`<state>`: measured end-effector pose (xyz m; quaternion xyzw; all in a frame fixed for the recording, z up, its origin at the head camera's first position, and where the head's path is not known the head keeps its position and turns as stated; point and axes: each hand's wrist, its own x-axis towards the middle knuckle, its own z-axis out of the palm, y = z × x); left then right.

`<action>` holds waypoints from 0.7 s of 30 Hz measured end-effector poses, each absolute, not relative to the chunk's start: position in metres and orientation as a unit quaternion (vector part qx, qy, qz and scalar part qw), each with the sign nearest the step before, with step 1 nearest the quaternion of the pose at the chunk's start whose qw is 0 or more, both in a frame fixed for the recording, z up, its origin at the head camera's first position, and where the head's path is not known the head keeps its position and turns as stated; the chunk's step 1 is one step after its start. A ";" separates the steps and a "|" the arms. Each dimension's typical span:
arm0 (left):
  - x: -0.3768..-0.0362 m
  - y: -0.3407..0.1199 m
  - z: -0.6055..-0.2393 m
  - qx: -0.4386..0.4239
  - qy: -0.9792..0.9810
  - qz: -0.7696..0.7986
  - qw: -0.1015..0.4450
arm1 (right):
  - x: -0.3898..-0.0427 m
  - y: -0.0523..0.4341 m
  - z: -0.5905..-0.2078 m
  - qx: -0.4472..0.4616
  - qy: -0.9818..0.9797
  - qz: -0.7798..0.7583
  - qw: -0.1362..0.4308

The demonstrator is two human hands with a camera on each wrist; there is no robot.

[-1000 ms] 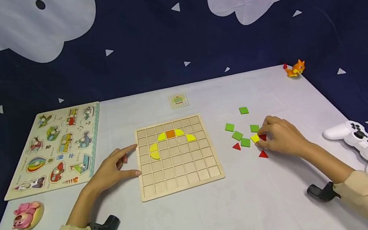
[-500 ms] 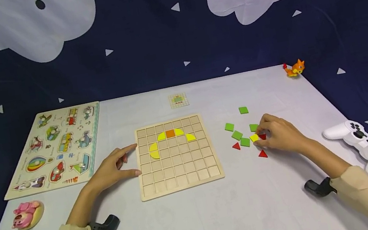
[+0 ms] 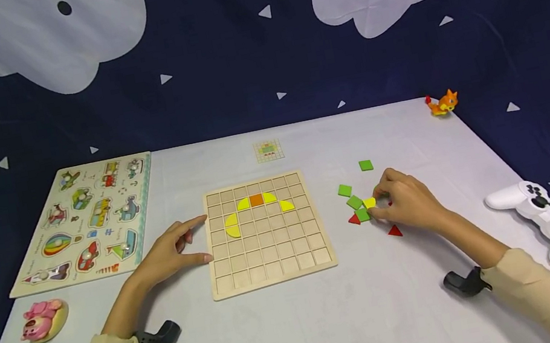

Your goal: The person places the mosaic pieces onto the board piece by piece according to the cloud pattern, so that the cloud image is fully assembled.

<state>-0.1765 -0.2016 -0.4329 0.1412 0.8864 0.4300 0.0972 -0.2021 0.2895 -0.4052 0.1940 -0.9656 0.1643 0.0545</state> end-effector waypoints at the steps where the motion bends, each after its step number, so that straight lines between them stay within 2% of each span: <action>1: -0.176 -0.202 -0.433 0.141 0.887 0.429 0.097 | -0.202 0.287 -0.405 0.190 -0.965 0.168 0.058; 8: -0.176 -0.203 -0.432 0.136 0.890 0.426 0.094 | -0.200 0.260 -0.404 0.176 -0.959 0.210 0.075; 21: -0.177 -0.202 -0.434 0.137 0.890 0.426 0.092 | -0.203 0.194 -0.406 0.236 -0.943 0.227 0.057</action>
